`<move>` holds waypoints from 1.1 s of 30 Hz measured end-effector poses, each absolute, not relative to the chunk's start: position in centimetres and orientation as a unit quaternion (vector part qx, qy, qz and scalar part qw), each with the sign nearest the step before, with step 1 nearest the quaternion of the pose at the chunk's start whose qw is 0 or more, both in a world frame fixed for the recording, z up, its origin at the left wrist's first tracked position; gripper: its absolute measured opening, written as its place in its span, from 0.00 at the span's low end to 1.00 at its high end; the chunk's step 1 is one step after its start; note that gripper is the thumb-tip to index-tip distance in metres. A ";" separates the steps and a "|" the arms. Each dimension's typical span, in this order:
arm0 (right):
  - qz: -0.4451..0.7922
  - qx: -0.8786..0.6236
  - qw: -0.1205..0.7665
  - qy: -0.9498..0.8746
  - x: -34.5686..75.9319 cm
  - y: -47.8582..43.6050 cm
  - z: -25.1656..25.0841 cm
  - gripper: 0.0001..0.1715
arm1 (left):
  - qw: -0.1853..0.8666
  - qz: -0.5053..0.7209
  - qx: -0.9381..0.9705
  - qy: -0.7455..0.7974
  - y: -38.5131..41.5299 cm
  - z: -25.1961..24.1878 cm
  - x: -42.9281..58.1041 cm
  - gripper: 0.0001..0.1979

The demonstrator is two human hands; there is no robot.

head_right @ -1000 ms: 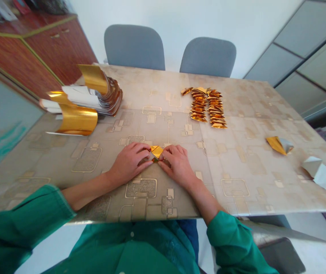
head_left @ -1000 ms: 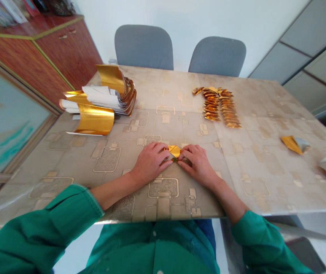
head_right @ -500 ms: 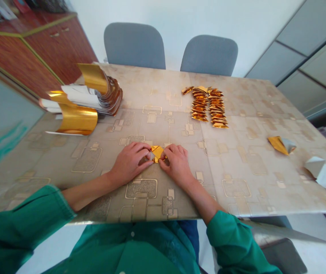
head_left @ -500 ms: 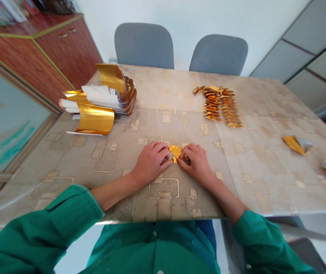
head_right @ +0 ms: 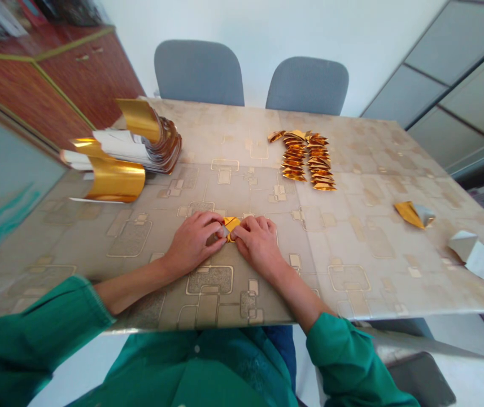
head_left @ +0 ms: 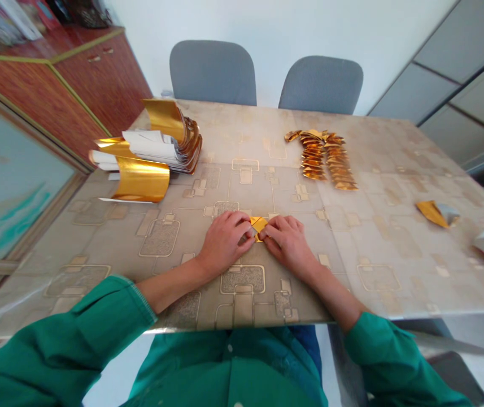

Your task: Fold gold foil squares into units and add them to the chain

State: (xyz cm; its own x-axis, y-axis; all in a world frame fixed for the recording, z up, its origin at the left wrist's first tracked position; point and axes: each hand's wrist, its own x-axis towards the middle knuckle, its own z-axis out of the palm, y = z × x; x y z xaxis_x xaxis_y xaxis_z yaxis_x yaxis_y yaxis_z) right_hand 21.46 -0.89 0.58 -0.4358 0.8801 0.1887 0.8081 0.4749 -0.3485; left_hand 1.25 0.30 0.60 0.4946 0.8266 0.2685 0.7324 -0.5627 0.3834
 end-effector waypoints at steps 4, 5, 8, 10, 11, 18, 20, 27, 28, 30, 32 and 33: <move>0.106 -0.512 0.174 -0.834 21.4 -0.9 0.7 0.08 | 0.107 0.217 0.859 0.452 0.3 0.6 1.3 0.02; 0.106 -0.512 0.177 -0.834 21.3 -0.9 0.6 0.06 | 0.105 0.218 0.859 0.452 0.3 0.5 1.3 0.02; 0.095 -0.519 0.188 -0.828 21.0 -1.0 0.5 0.03 | 0.103 0.221 0.858 0.451 0.2 0.5 1.3 0.02; 0.089 -0.531 0.193 -0.820 20.8 -1.0 0.4 0.07 | 0.102 0.224 0.857 0.453 0.3 0.5 1.3 0.03; 0.089 -0.535 0.194 -0.817 20.7 -1.0 0.4 0.08 | 0.102 0.225 0.856 0.454 0.3 0.5 1.3 0.03; 0.095 -0.550 0.203 -0.805 20.4 -0.9 0.1 0.05 | 0.105 0.232 0.855 0.452 0.4 0.5 1.3 0.03; 0.095 -0.551 0.205 -0.803 20.4 -0.8 0.0 0.05 | 0.106 0.232 0.855 0.451 0.4 0.5 1.2 0.02; 0.079 -0.569 0.192 -0.796 20.0 -0.8 0.1 0.07 | 0.096 0.223 0.865 0.440 0.3 0.3 1.2 0.02; 0.077 -0.572 0.190 -0.794 19.9 -0.8 0.1 0.09 | 0.095 0.224 0.864 0.440 0.3 0.3 1.2 0.04; 0.072 -0.578 0.185 -0.791 19.7 -0.8 0.2 0.10 | 0.095 0.226 0.862 0.444 0.3 0.2 1.2 0.05; 0.070 -0.580 0.181 -0.791 19.7 -0.7 0.2 0.11 | 0.096 0.225 0.859 0.450 0.3 0.3 1.1 0.04; 0.071 -0.579 0.182 -0.792 19.7 -0.7 0.1 0.11 | 0.096 0.224 0.859 0.451 0.4 0.3 1.1 0.03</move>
State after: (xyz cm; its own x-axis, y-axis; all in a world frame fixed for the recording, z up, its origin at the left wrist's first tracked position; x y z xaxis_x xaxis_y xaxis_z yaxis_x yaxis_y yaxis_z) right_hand 19.72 -0.67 0.14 -0.2634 0.9426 0.2054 0.8909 0.3193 -0.3230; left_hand 1.13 0.36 0.26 0.4929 0.8171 0.2991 0.7314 -0.5753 0.3663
